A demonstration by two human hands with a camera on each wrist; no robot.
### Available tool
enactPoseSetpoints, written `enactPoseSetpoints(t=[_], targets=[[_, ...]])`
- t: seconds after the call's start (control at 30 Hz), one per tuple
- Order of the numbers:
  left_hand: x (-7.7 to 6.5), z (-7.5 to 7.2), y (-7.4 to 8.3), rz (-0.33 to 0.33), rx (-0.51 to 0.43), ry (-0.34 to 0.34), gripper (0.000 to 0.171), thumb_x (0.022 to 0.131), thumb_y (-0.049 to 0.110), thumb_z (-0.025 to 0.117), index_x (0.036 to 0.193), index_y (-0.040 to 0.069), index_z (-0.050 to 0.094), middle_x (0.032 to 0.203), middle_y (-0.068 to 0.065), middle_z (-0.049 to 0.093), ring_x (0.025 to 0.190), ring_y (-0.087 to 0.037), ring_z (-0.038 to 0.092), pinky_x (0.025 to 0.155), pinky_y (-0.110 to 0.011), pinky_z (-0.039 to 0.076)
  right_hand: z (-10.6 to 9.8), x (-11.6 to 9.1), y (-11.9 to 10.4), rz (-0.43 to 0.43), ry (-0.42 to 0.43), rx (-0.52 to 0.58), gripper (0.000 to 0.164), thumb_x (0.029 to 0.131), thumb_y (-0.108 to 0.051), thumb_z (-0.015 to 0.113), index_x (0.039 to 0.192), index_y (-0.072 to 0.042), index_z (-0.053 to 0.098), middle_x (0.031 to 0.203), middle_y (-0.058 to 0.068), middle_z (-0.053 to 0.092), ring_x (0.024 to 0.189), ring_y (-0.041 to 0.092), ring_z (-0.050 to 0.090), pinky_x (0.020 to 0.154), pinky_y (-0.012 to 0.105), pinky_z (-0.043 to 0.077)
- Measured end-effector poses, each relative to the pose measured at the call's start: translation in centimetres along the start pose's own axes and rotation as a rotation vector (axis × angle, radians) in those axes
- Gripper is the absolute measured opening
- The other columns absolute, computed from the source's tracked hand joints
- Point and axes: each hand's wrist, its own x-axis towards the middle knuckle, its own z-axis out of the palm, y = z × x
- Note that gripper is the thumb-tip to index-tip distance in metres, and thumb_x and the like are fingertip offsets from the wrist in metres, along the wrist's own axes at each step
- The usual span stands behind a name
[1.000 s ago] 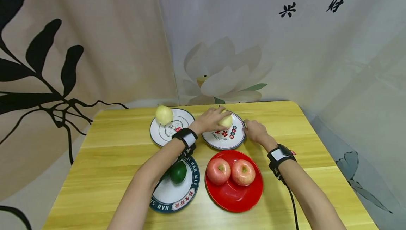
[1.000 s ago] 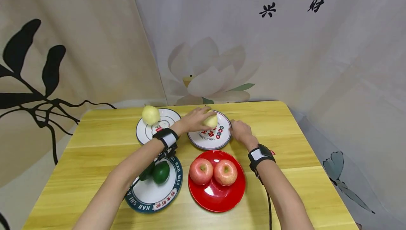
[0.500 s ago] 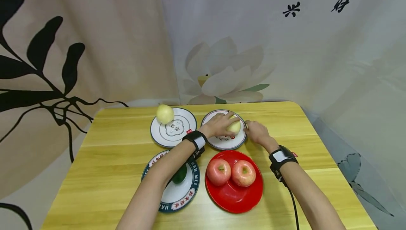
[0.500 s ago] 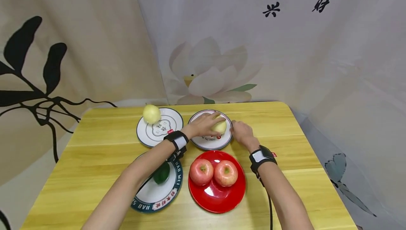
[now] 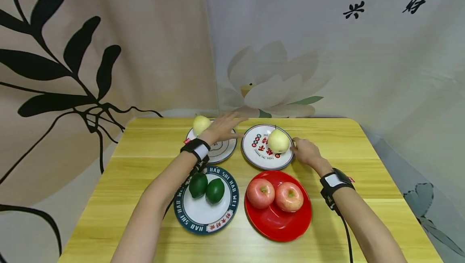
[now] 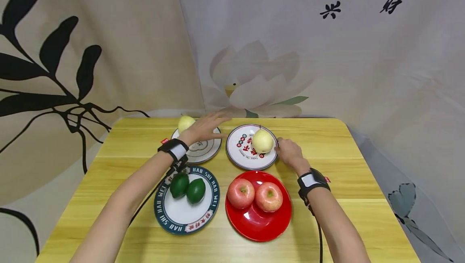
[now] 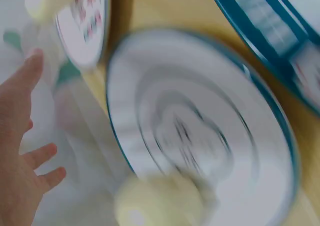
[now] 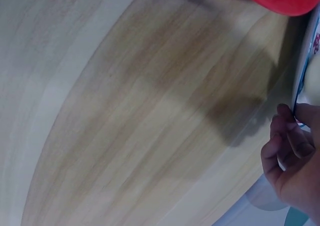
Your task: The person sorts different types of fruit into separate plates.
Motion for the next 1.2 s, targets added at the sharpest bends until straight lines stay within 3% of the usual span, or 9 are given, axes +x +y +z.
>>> enactPoseSetpoints(t=[0.13,0.27,0.4,0.53,0.7,0.83,1.2], targets=[[-3.0,-0.6,-3.7,-0.148,0.006,-0.013,0.068,0.094,0.042,0.067,0.152,0.018,0.040,0.158,-0.017,0.030,0.140,-0.047,0.029,0.111,-0.063,0.021,0.0,-0.1,0.1,0.011,-0.005,0.011,0.045,0.099,-0.017,0.059,0.134,0.010,0.051,0.094,0.019,0.067,0.078,0.031,0.059,0.069,0.050,0.051],[-5.2,0.0,-6.0,-0.260,0.010,-0.061,0.071,0.091,0.040,0.071,0.151,0.017,0.041,0.154,-0.019,0.034,0.133,-0.052,0.036,0.109,-0.065,0.023,0.1,-0.2,0.4,0.015,-0.001,0.005,0.045,0.099,-0.017,0.059,0.134,0.010,0.051,0.093,0.017,0.066,0.078,0.030,0.059,0.069,0.050,0.051],[-6.1,0.8,-7.0,-0.314,-0.020,-0.080,0.070,0.091,0.037,0.072,0.150,0.016,0.042,0.152,-0.021,0.035,0.128,-0.052,0.042,0.106,-0.065,0.028,0.1,-0.4,0.6,0.019,-0.006,0.003,0.045,0.098,-0.017,0.060,0.134,0.010,0.051,0.091,0.016,0.066,0.077,0.029,0.058,0.068,0.049,0.050],[-5.9,0.9,-7.2,-0.303,-0.024,-0.054,0.067,0.090,0.035,0.074,0.148,0.015,0.046,0.147,-0.024,0.039,0.116,-0.053,0.050,0.099,-0.063,0.038,-0.1,-0.5,0.5,0.014,-0.009,0.009,0.045,0.098,-0.016,0.060,0.134,0.011,0.051,0.089,0.015,0.065,0.075,0.028,0.056,0.066,0.045,0.049],[-4.9,-0.1,-6.2,-0.246,-0.037,-0.033,0.068,0.089,0.035,0.075,0.147,0.014,0.047,0.145,-0.026,0.040,0.121,-0.052,0.048,0.103,-0.061,0.035,0.0,-0.1,0.2,0.005,-0.003,-0.001,0.046,0.099,-0.017,0.060,0.134,0.011,0.051,0.091,0.016,0.067,0.076,0.027,0.058,0.068,0.046,0.050],[-3.2,-0.7,-4.2,-0.178,-0.074,-0.042,0.070,0.090,0.038,0.073,0.150,0.017,0.044,0.150,-0.024,0.035,0.126,-0.049,0.045,0.108,-0.059,0.030,0.1,0.0,0.1,0.016,-0.002,-0.005,0.045,0.099,-0.018,0.060,0.134,0.010,0.052,0.094,0.016,0.068,0.078,0.027,0.060,0.070,0.047,0.052],[1.5,0.5,1.5,-0.002,-0.048,-0.075,0.065,0.090,0.043,0.071,0.147,0.021,0.048,0.143,-0.015,0.041,0.117,-0.036,0.053,0.104,-0.051,0.037,-0.1,-0.3,0.1,0.009,0.013,-0.012,0.045,0.099,-0.016,0.060,0.133,0.011,0.052,0.097,0.019,0.068,0.078,0.027,0.059,0.073,0.048,0.052]])
